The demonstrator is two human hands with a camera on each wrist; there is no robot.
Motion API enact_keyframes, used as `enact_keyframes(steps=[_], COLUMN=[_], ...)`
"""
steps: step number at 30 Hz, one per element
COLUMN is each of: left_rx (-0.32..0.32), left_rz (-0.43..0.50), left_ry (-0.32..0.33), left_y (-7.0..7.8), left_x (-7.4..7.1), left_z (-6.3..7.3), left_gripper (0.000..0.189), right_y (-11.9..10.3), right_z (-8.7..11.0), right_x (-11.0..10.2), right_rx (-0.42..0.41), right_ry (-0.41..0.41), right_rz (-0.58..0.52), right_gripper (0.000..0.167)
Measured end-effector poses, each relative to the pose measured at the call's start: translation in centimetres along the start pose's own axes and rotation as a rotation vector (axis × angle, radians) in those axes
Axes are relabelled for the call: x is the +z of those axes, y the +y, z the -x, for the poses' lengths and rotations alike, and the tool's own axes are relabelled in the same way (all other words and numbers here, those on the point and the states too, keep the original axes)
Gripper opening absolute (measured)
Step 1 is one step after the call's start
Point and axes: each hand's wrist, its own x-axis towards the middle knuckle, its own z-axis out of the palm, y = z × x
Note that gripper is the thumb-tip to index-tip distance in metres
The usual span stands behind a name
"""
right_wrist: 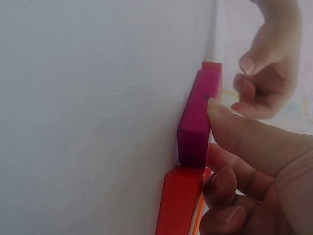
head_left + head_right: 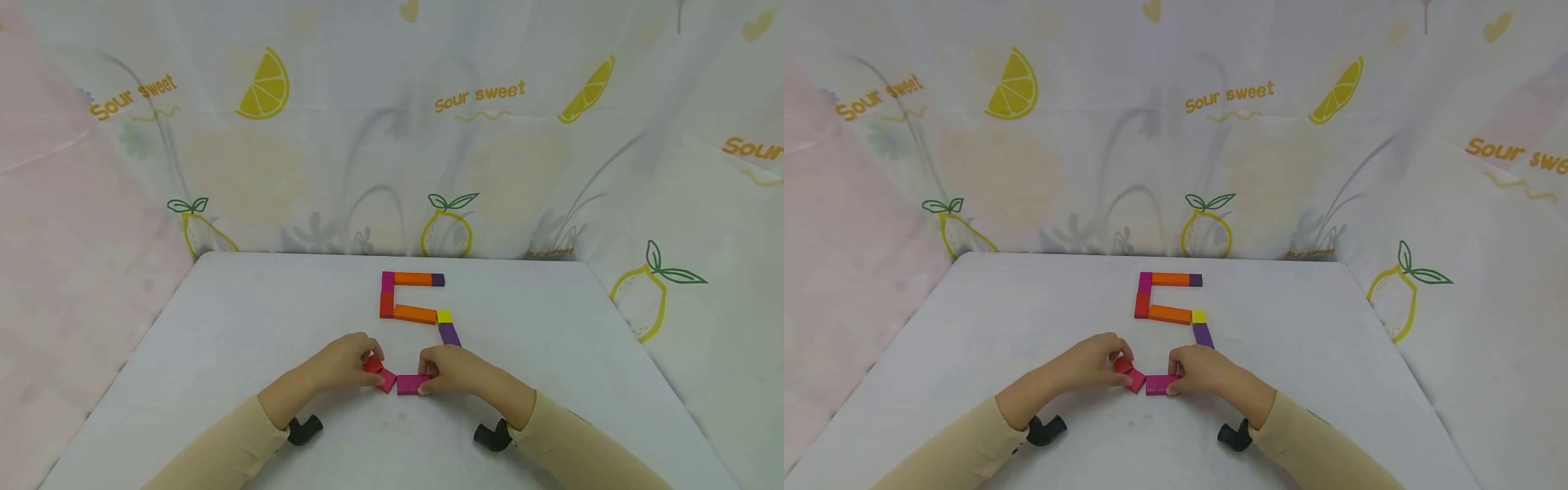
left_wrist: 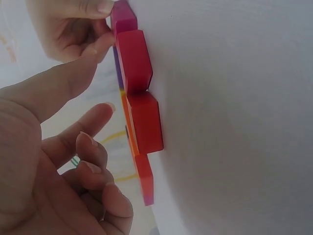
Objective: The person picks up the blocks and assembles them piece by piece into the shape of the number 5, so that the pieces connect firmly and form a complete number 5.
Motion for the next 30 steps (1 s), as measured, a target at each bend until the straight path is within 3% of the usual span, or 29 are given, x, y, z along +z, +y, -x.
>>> enact_keyframes(steps=[13,30], left_rx=[0.040,0.035], left_rz=[0.003,-0.023], left_ry=[-0.049,-0.041], left_y=[0.1,0.1], left_x=[0.6,1.1], left_z=[-0.2,-0.2], left_gripper=[0.031,0.026], right_y=[0.3,0.4], right_z=[-0.2,-0.4], right_x=[0.0,0.1], right_rx=[-0.010,0.010], right_ry=[-0.010,-0.017], right_rz=[-0.005,-0.011], right_gripper=[0.021,0.022])
